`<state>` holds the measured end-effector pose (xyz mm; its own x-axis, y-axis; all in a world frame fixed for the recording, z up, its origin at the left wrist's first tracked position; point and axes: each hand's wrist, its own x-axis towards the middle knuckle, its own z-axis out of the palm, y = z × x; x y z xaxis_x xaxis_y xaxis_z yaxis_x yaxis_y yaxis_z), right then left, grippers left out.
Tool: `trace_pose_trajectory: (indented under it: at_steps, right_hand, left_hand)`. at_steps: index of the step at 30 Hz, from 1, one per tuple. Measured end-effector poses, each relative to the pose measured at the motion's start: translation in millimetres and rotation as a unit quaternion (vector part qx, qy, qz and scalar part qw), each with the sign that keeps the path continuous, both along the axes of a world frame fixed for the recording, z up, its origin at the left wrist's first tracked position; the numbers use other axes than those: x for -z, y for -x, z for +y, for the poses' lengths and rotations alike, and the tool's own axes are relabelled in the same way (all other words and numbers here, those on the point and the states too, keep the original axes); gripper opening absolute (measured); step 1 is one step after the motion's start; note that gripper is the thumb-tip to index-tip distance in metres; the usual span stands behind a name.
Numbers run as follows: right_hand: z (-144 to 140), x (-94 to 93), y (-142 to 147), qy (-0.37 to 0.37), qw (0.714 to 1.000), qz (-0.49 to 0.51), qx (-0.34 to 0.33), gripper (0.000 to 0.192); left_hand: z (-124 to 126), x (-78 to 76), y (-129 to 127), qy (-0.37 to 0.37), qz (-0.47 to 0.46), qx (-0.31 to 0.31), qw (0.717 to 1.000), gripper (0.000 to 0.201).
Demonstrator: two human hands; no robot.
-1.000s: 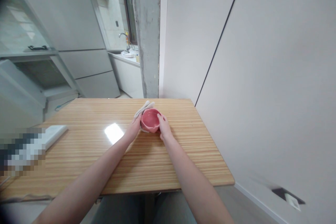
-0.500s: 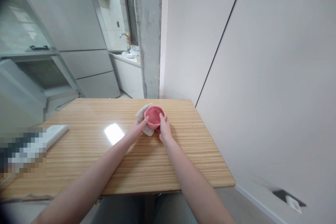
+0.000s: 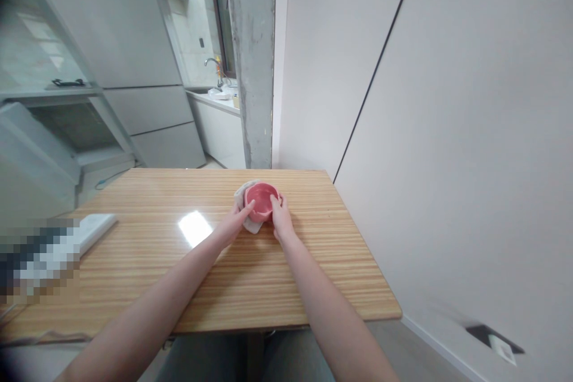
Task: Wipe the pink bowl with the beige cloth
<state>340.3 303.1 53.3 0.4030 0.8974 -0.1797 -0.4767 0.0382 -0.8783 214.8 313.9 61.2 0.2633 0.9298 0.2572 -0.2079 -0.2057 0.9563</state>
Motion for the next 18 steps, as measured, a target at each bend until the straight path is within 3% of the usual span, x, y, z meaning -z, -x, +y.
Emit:
trace_pose_trajectory:
  at_steps: [4,7,10,13,18]
  right_hand:
    - [1,-3.1,-3,0.028,0.999,-0.001,-0.017,0.039]
    - [1,-5.2,-7,0.079,0.996,-0.038,-0.018,0.034]
    - [0,-4.3,-7,0.048,0.996,-0.065,-0.032,0.03]
    - [0,-1.9,-5,-0.004,0.995,-0.079,-0.057,0.025]
    - [5,5.9,-7,-0.025,0.999,-0.015,-0.015,0.024]
  left_hand:
    - [-1,-5.2,4,0.064,-0.011,-0.002,0.998,0.058]
    - [-3,-13.1,8,0.042,0.005,-0.002,0.999,0.05]
    - [-4,-17.6,9,0.027,0.034,-0.012,0.999,0.044]
    - [2,-12.4,8,0.055,0.03,-0.028,0.998,0.044]
    - [11,2.6,4,0.153,0.017,-0.035,0.987,0.046]
